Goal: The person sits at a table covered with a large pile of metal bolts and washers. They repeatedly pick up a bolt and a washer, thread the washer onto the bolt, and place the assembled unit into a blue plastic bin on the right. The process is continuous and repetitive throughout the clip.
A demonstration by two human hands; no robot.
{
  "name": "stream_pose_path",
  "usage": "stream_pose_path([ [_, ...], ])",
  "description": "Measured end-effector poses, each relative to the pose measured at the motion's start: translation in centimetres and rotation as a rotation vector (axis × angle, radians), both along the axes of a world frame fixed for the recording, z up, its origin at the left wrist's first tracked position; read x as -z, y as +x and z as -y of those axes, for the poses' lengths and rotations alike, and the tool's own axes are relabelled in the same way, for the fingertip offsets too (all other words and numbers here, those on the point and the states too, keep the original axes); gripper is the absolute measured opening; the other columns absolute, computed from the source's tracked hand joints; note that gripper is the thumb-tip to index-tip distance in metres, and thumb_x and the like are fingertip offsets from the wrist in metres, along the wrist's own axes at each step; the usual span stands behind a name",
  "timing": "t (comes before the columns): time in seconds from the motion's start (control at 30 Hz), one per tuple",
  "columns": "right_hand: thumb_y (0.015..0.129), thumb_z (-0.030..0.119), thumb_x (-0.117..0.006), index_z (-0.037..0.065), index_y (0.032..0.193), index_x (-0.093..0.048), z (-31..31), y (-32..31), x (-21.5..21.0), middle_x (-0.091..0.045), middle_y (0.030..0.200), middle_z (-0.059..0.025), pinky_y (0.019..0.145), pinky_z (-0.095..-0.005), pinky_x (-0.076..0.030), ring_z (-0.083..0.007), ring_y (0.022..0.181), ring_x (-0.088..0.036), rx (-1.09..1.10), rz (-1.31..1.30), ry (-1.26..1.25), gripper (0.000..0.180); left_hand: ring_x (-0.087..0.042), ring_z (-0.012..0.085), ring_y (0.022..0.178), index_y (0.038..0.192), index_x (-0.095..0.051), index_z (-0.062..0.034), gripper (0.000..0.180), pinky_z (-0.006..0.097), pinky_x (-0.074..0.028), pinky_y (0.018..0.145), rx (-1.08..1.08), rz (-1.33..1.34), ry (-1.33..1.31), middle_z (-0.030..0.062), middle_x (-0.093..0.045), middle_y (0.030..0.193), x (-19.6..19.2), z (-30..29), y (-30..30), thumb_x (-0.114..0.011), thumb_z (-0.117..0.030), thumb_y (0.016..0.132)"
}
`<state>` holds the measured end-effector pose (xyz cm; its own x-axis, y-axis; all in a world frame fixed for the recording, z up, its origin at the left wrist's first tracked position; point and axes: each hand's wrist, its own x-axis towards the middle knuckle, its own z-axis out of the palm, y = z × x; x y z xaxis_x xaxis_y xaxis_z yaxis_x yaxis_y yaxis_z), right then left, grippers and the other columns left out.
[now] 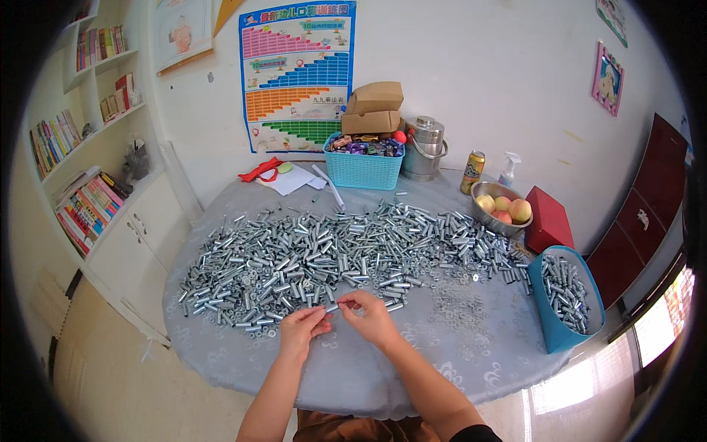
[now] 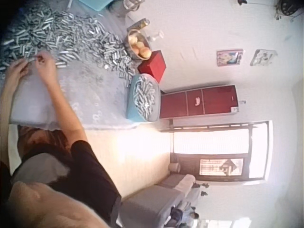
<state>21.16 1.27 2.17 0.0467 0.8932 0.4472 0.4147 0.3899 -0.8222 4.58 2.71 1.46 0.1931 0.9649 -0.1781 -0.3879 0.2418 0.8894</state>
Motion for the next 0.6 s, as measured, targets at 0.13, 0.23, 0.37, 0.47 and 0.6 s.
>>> stream_pose_path([
  [0.13, 0.08, 0.01, -0.063, 0.001, 0.095, -0.063, 0.0, 0.2, -0.7, -0.064, 0.084, -0.0054, 0.068, -0.0249, -0.046, -0.0118, 0.075, -0.059, 0.079, -0.05, -0.022, 0.017, -0.062, 0.0165, 0.066, 0.097, -0.06, 0.0056, 0.019, 0.026, -0.054, 0.06, -0.03, 0.066, 0.004, 0.0161, -0.064, 0.086, 0.7, -0.5, -0.3, -0.059, -0.007, 0.083],
  [0.23, 0.081, 0.009, -0.062, 0.001, 0.094, -0.064, -0.4, 3.0, -1.5, -0.063, 0.082, -0.0027, 0.068, -0.0216, -0.044, -0.0087, 0.074, -0.056, 0.239, -0.361, -0.011, 0.015, -0.062, 0.0168, 0.066, 0.097, -0.06, 0.0046, 0.018, 0.026, -0.054, 0.06, -0.1, 0.17, 0.014, 0.0161, -0.064, 0.086, 0.9, -0.9, -0.8, -0.059, -0.007, 0.083],
  [0.37, 0.082, 0.007, -0.061, 0.001, 0.092, -0.064, -1.4, 6.8, -0.8, -0.062, 0.081, -0.0006, 0.065, -0.0197, -0.043, -0.0065, 0.073, -0.054, 0.469, -0.461, 0.091, 0.012, -0.062, 0.0168, 0.067, 0.097, -0.06, 0.0032, 0.017, 0.027, -0.054, 0.061, -0.114, 0.204, 0.02, 0.0157, -0.064, 0.087, 0.9, -1.0, -1.2, -0.059, -0.007, 0.083],
  [0.47, 0.081, 0.006, -0.061, 0.001, 0.091, -0.064, -1.5, 6.8, -0.3, -0.062, 0.08, -0.001, 0.062, -0.0198, -0.043, -0.0058, 0.069, -0.053, 0.482, -0.196, 0.035, 0.012, -0.063, 0.0169, 0.068, 0.098, -0.06, 0.0029, 0.018, 0.027, -0.053, 0.061, -0.098, 0.21, 0.021, 0.0156, -0.064, 0.087, 0.8, -0.9, -1.2, -0.06, -0.008, 0.083],
  [0.6, 0.072, 0.007, -0.065, 0.006, 0.089, -0.066, -0.8, 5.4, -0.1, -0.062, 0.082, -0.0062, 0.07, -0.0325, -0.044, -0.0221, 0.077, -0.056, 0.419, 0.486, 0.227, 0.017, -0.063, 0.0167, 0.068, 0.098, -0.06, 0.0029, 0.018, 0.027, -0.053, 0.061, -0.074, 0.217, 0.039, 0.0159, -0.064, 0.088, 0.8, -0.9, -1.3, -0.059, -0.007, 0.083],
])
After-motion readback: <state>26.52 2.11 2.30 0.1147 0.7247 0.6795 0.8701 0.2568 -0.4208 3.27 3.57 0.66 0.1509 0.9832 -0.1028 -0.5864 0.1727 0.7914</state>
